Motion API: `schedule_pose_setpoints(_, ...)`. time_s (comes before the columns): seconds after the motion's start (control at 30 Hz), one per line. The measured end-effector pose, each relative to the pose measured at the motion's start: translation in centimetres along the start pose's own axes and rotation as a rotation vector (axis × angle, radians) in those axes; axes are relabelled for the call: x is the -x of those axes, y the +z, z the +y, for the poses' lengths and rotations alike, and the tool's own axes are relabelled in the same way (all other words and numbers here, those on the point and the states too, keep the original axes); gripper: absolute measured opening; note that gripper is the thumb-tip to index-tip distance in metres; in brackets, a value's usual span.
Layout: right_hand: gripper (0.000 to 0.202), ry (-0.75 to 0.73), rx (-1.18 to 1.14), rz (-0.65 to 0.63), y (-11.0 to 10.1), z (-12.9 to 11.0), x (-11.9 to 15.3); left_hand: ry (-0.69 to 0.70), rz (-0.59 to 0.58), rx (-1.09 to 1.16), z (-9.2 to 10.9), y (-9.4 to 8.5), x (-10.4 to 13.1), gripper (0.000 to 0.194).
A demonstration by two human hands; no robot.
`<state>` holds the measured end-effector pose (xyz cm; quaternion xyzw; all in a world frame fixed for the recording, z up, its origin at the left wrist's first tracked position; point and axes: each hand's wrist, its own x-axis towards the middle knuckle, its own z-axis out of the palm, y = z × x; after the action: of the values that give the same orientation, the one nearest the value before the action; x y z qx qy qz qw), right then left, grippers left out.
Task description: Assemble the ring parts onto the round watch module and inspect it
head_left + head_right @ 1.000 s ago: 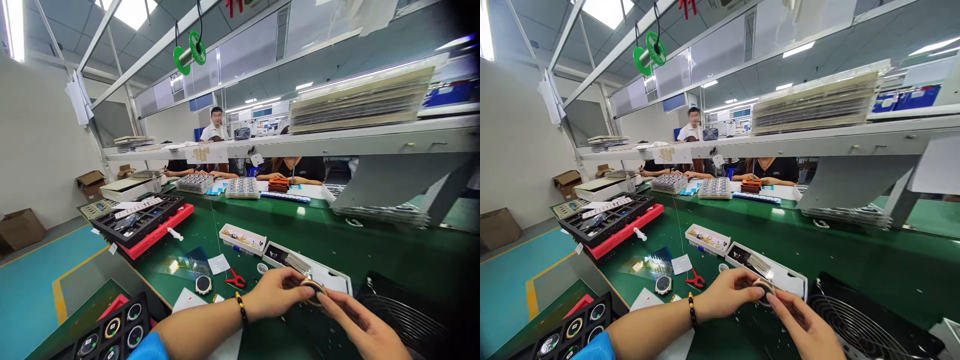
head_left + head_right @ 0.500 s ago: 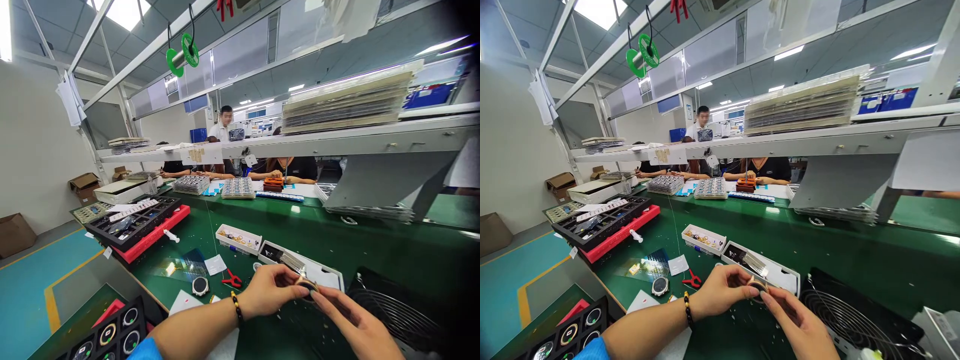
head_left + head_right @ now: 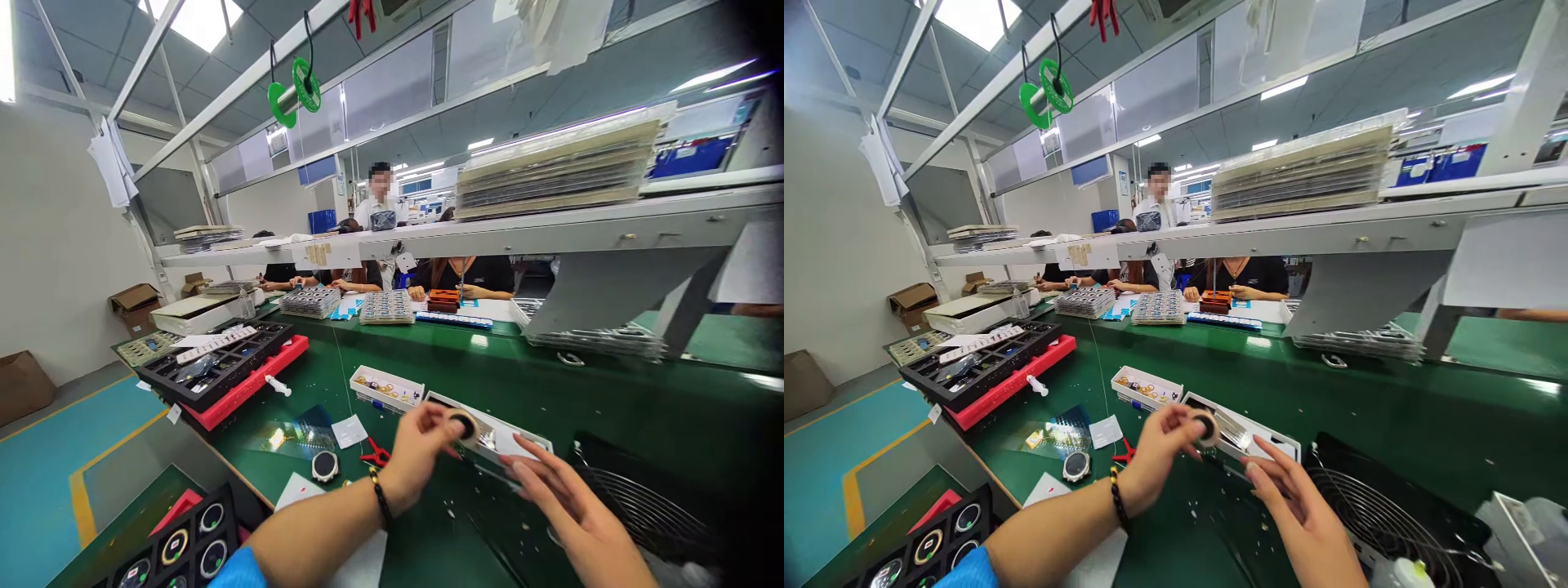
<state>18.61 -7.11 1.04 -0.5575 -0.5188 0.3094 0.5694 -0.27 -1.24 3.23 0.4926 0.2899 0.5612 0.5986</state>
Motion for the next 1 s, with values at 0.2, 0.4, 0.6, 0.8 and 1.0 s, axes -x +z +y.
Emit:
schedule_pose_setpoints(0.2,0.073,0.033,-0.073,-0.098,0.4,0.5,0.4,0.309,0.388,0.32,6.8,-3.4,-1.3,0.089)
schedule_pose_setpoints(0.4,0.07,0.028,-0.078,-0.163,0.7,1.0,0.8,0.224,0.311,0.183,6.0,-4.3,-2.1,0.061)
schedule_pose_setpoints(0.6,0.063,0.05,-0.03,-0.109,0.2,0.3,0.5,-0.022,-0.353,-0.232,0.5,-1.0,0.1,0.077)
schedule_pose_setpoints(0.8,0.054,0.035,-0.029,-0.169,0.3,-0.7,0.8,0.041,-0.389,-0.441,-0.8,-0.4,1.5,0.066)
schedule_pose_setpoints(1.0,0.066,0.078,-0.075,-0.141,0.4,-0.4,0.5,0.086,-0.321,-0.551,0.0,0.0,1.7,0.039)
